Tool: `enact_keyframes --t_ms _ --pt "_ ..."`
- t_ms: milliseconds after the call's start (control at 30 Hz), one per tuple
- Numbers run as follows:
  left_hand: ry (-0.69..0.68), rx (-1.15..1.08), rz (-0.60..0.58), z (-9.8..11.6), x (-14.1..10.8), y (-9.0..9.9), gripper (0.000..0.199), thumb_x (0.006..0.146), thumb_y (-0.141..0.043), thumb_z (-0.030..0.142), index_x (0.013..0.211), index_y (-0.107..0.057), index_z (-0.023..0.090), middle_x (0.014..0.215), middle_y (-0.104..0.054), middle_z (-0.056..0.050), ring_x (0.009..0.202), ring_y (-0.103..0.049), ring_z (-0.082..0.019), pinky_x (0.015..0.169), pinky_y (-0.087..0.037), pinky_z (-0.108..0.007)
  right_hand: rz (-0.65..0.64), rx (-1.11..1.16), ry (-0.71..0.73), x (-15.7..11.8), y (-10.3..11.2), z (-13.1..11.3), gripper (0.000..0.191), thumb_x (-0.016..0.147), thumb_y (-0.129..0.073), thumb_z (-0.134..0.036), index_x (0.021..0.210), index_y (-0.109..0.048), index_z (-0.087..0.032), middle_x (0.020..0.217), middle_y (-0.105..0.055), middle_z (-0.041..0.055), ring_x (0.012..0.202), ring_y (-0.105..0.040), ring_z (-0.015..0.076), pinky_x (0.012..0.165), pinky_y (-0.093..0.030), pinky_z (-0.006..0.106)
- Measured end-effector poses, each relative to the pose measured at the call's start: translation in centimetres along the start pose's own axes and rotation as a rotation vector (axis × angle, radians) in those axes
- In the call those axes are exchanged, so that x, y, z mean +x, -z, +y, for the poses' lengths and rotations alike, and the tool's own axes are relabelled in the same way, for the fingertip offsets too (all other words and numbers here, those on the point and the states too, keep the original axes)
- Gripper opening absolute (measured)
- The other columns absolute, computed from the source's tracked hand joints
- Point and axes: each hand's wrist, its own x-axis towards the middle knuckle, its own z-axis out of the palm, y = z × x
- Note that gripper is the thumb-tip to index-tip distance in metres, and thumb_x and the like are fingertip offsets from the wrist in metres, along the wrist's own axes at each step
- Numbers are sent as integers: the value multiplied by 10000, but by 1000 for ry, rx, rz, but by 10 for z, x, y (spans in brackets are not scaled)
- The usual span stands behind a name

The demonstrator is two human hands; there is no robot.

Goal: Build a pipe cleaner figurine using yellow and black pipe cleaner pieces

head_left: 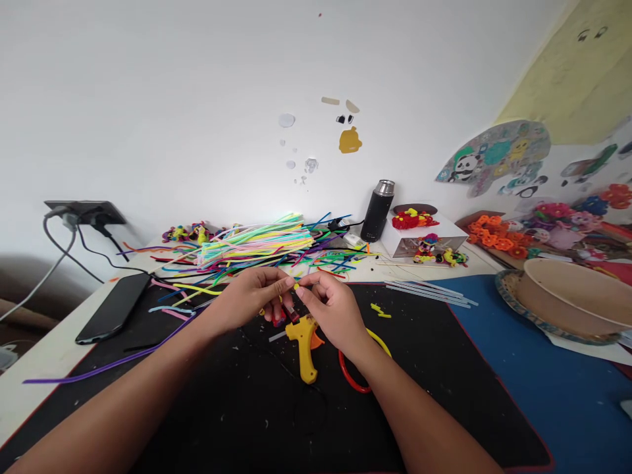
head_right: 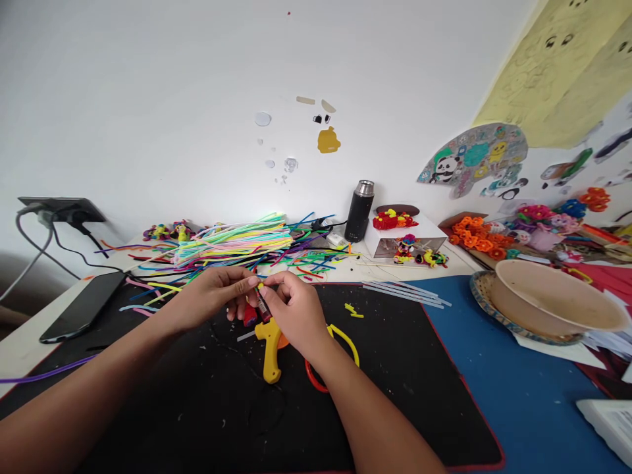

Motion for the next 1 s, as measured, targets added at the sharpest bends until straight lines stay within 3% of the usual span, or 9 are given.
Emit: enact_keyframes --t_ms 500,733,833,1000 --pt "49 -6 -19 0 1 -1 492 800 -814 646 790 -702 167 681 -749 -54 519 -650 -142 464 -477 -211 1 -365 98 -6 -2 3 147 987 -638 -344 1055 -720 -242 584 -541 -59 515 -477 141 536 -275 285" --pt "79 -33 9 -1 1 -3 511 773 -838 639 725 -661 162 606 -677 1 504 -625 -119 457 -449 -196 16 -409 143 -7 -3 1 172 979 -625 -309 1092 -728 -229 597 -535 -60 526 -474 133 548 -264 275" --pt "72 -50 3 -4 2 -2 534 773 -829 666 756 -681 154 639 -706 -14 511 -639 -120 466 -459 -201 18 -324 121 -5 -3 2 151 969 -631 -320 1050 -717 -225 571 -508 -69 511 -458 130 536 -265 270" --pt "51 -78 -38 -4 1 -2 618 815 -746 753 765 -704 139 681 -746 -62 531 -660 -126 486 -478 -206 18 47 13 0 -1 4 179 958 -651 -398 963 -676 -222 593 -548 -60 491 -449 124 508 -310 257"
